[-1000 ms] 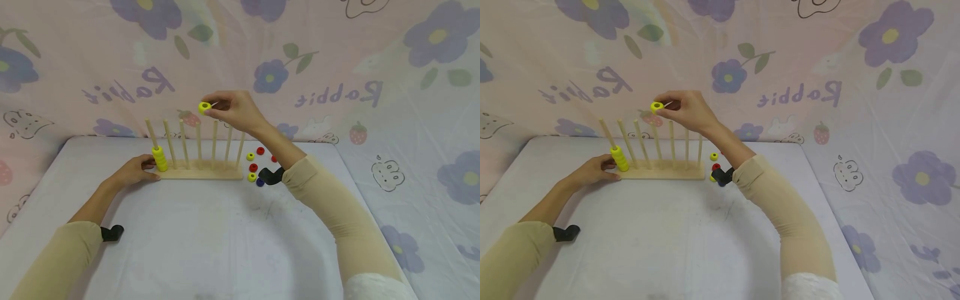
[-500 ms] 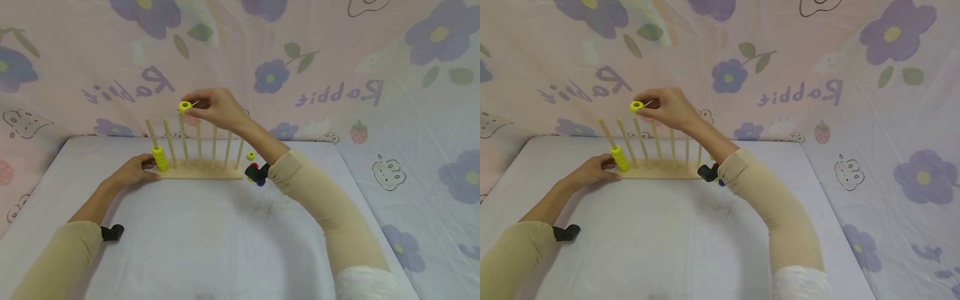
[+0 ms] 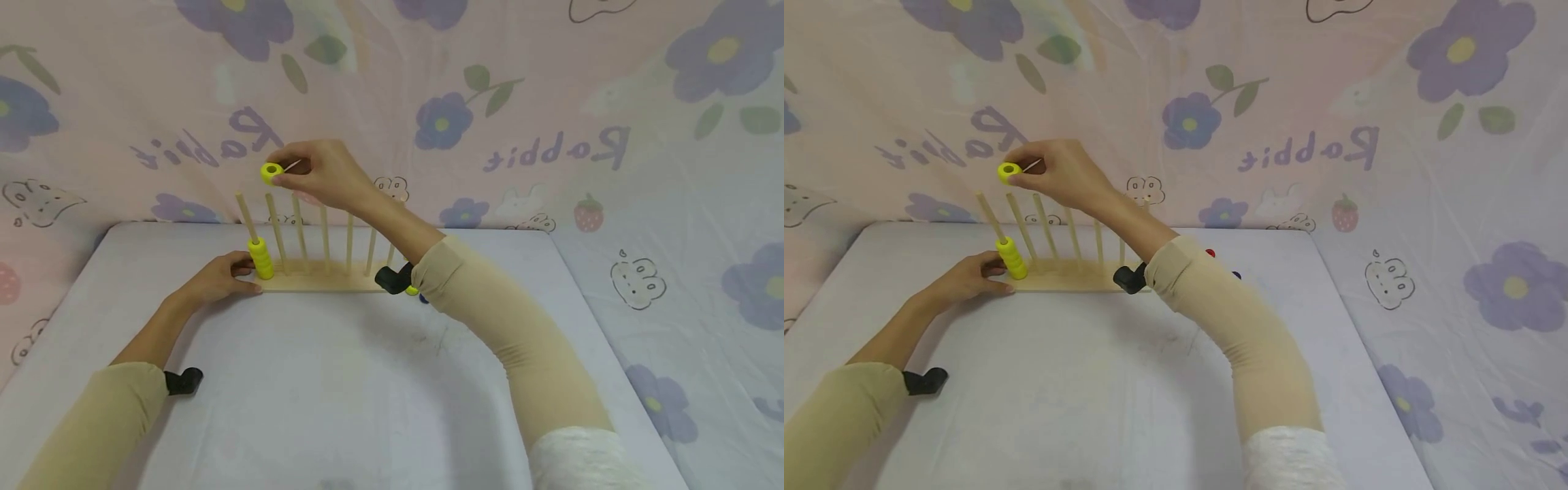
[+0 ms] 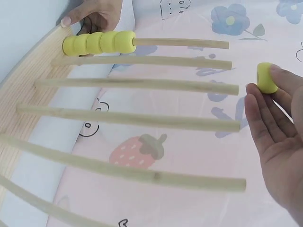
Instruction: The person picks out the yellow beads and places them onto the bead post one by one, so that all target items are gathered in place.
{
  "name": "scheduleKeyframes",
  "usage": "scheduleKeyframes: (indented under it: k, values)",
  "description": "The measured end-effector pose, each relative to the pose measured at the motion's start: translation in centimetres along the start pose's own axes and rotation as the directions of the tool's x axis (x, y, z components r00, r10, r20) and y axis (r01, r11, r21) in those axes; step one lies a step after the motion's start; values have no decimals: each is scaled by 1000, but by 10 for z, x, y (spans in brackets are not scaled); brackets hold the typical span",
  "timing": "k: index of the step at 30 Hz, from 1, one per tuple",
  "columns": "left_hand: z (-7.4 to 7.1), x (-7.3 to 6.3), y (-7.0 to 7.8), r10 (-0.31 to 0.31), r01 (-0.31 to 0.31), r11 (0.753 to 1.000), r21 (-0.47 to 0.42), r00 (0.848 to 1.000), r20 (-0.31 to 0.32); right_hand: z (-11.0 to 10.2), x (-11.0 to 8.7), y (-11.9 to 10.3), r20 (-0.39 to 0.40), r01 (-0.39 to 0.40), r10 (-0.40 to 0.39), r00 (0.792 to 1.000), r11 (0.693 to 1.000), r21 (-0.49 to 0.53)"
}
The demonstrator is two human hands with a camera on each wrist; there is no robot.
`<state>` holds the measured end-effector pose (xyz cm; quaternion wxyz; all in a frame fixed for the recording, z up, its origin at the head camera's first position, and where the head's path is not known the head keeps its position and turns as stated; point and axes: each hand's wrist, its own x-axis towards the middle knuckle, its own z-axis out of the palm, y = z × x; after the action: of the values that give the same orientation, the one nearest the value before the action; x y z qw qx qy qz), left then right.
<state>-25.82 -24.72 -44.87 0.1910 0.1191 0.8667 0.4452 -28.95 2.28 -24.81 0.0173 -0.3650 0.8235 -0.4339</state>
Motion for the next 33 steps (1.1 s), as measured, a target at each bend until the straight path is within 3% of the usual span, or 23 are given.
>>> scheduleKeyframes:
  k: [8, 18, 25, 33]
  values:
    - [2, 1, 0, 12, -12, 1000, -4, 1000, -3, 10, 10, -7, 43, -16, 19, 999, 997, -74]
    - [1, 0, -2, -7, 7, 1000, 1, 1000, 3, 28, 24, -9, 87, -6, 10, 996, 999, -49]
    - [1, -6, -3, 7, -7, 1000, -4, 1000, 0, 40, 29, -9, 132, -25, 38, 990, 995, -97]
    - [-1, -4, -4, 12, -12, 1000, -5, 1000, 4, 41, 30, -7, 152, -47, 73, 986, 985, -168]
